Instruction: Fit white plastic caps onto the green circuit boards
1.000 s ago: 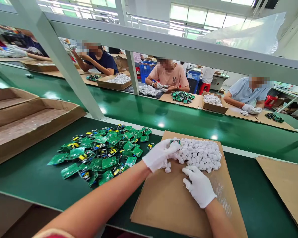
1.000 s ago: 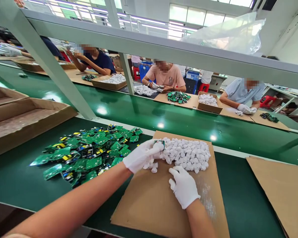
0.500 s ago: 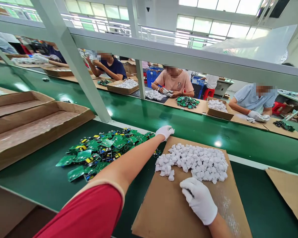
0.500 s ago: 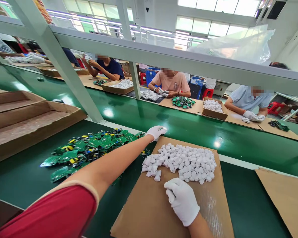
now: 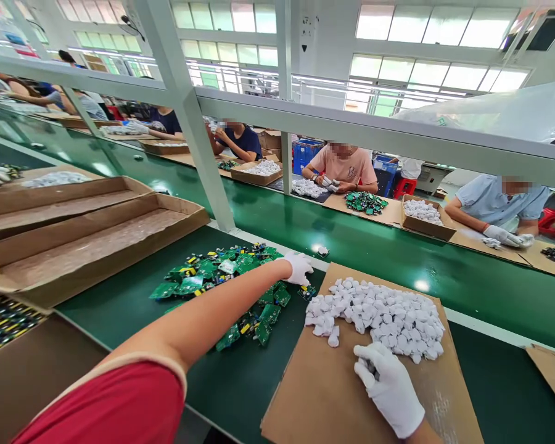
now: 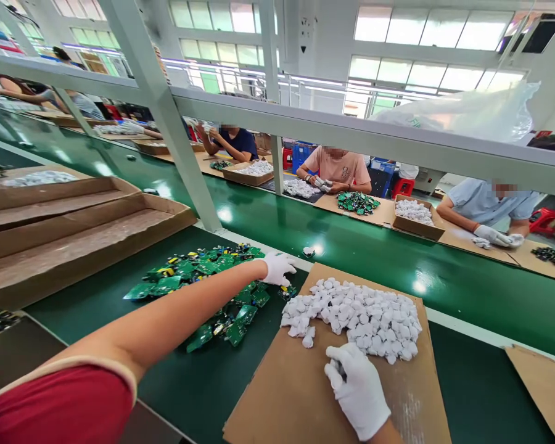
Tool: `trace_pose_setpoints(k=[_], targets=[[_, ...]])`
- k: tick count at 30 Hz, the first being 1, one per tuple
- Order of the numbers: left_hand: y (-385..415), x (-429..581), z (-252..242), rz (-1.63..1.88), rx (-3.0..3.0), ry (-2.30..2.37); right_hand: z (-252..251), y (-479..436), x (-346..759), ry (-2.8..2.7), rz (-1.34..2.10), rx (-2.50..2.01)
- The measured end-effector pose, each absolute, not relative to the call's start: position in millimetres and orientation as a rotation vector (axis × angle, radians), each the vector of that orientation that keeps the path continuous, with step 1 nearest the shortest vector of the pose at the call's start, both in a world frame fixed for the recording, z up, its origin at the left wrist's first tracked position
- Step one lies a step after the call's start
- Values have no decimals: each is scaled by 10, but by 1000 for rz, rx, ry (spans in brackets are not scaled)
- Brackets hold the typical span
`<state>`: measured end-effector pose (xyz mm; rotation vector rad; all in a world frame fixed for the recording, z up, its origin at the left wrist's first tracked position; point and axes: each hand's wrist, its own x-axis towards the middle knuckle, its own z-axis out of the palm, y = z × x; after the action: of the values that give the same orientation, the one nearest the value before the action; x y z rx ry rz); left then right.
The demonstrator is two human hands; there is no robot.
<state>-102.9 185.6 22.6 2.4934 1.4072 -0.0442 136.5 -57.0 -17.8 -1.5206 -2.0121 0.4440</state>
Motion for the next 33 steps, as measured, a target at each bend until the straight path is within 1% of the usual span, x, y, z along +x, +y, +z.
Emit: trace_pose_setpoints(k=[5,8,14,17,21,26,28,30,31,33], targets=[[1613,-1116,205,-125,2527,1337,-78,-508,1199,-1954,408,-1419],[1524,-1104,209,-135,2522,1312,30,-448,1000,-2013,358,-1417],[1379,-1156,181,-133,2505,1268,-46,-374,772,-2190,151,-1740],[1311,-1195,166,-63,2492,1301,-101,-415,846,-2151,129,-1767],[1238,-1271,200,129,2445,1379,-51,-462,941,-2108,212,-1712],[1132,-1257,301,498,2288,1494,-4,-417,858,-2130,281,-1676],[1040,-1156,323,731,2058,1405,-36,-391,867,-2105,272,-1712],[909,-1020,313,999,1613,1179,-74,-381,940,-2030,266,-1766],[833,-952,293,1076,1405,1069,-87,-382,992,-1995,264,-1788],[678,-834,227,1109,1180,957,-92,-391,1095,-1949,264,-1804]])
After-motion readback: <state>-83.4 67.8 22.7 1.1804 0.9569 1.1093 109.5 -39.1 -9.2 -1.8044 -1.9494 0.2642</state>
